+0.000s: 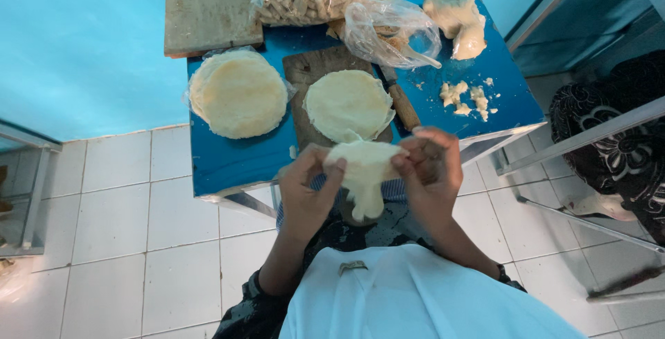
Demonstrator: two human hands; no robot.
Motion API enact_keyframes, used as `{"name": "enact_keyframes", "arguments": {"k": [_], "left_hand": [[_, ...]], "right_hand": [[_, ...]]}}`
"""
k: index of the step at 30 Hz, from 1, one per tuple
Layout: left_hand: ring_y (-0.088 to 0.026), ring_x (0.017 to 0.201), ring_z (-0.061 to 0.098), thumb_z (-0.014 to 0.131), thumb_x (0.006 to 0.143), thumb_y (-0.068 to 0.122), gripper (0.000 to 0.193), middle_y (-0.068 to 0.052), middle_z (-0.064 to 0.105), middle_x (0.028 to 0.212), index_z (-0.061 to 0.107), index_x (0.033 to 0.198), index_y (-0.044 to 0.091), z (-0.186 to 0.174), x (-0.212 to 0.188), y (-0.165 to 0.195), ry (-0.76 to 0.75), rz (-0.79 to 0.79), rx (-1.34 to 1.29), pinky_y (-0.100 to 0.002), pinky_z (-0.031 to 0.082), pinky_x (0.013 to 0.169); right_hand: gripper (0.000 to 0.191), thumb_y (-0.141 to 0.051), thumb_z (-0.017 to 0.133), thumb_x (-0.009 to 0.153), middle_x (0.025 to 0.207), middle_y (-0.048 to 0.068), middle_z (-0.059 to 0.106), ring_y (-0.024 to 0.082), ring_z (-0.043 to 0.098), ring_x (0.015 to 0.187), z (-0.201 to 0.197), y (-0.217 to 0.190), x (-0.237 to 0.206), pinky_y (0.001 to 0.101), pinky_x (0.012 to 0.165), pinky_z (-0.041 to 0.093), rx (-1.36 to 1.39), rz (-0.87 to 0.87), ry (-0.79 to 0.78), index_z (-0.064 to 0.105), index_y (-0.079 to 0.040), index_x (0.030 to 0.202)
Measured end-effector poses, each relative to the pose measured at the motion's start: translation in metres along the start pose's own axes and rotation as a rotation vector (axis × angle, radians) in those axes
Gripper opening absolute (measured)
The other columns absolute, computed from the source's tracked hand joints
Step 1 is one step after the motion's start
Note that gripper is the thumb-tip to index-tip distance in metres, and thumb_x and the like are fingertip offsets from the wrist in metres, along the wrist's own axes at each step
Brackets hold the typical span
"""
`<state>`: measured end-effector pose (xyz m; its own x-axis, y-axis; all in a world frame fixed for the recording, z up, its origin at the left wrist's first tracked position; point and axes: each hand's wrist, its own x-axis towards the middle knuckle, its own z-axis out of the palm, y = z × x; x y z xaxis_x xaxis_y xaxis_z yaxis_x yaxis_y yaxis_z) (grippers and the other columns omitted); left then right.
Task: The person shapes rounds of dough at a blue table, stretching and flattening dough discs by hand and stacking them on a wooden board. They then cut through a stack of dough with a knife and fold and press the cut dough pieces by hand.
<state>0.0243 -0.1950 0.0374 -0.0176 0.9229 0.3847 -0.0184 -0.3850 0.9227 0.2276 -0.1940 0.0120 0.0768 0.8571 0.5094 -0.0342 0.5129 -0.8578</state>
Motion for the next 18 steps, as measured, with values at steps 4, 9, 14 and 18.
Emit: {"name": "enact_keyframes", "arguments": {"k": [4,9,14,18], "left_hand": [[-0.004,0.087,0.065,0.071,0.1,0.003,0.007,-0.003,0.065,0.092,0.065,0.099,0.0,0.003,-0.002,-0.009,-0.007,0.019,-0.085,-0.021,0.053,0.077],[-0.007,0.091,0.07,0.07,0.094,0.002,0.014,-0.005,0.072,0.096,0.061,0.104,0.001,0.013,-0.003,0.001,-0.083,-0.009,-0.018,-0.023,0.057,0.079],[-0.019,0.088,0.075,0.074,0.091,0.004,0.018,-0.01,0.072,0.096,0.064,0.107,0.002,0.013,0.002,0.015,-0.066,0.135,0.223,-0.029,0.057,0.078],[-0.023,0.094,0.075,0.071,0.094,0.005,0.02,-0.013,0.073,0.102,0.067,0.114,0.002,0.011,0.002,0.016,-0.061,0.153,0.21,-0.03,0.057,0.082]], "right_hand": [[0.065,0.007,0.069,0.094,0.123,0.014,0.06,0.019,0.068,0.106,-0.003,-0.008,0.014,0.0289,0.085,0.06,0.227,0.227,-0.145,0.038,-0.008,0.149],[0.088,0.003,0.084,0.079,0.124,0.012,0.059,0.021,0.068,0.112,0.005,-0.018,0.015,0.0319,0.086,0.061,0.156,0.294,-0.295,0.035,-0.011,0.151],[0.092,0.006,0.084,0.077,0.134,0.016,0.059,0.021,0.062,0.128,0.012,-0.026,0.01,0.0332,0.104,0.057,0.073,0.152,-0.317,0.033,-0.01,0.152],[0.069,0.009,0.074,0.088,0.121,0.016,0.073,0.019,0.072,0.114,0.016,-0.023,0.009,0.0298,0.094,0.063,0.067,0.353,-0.188,0.042,-0.009,0.146]]}}
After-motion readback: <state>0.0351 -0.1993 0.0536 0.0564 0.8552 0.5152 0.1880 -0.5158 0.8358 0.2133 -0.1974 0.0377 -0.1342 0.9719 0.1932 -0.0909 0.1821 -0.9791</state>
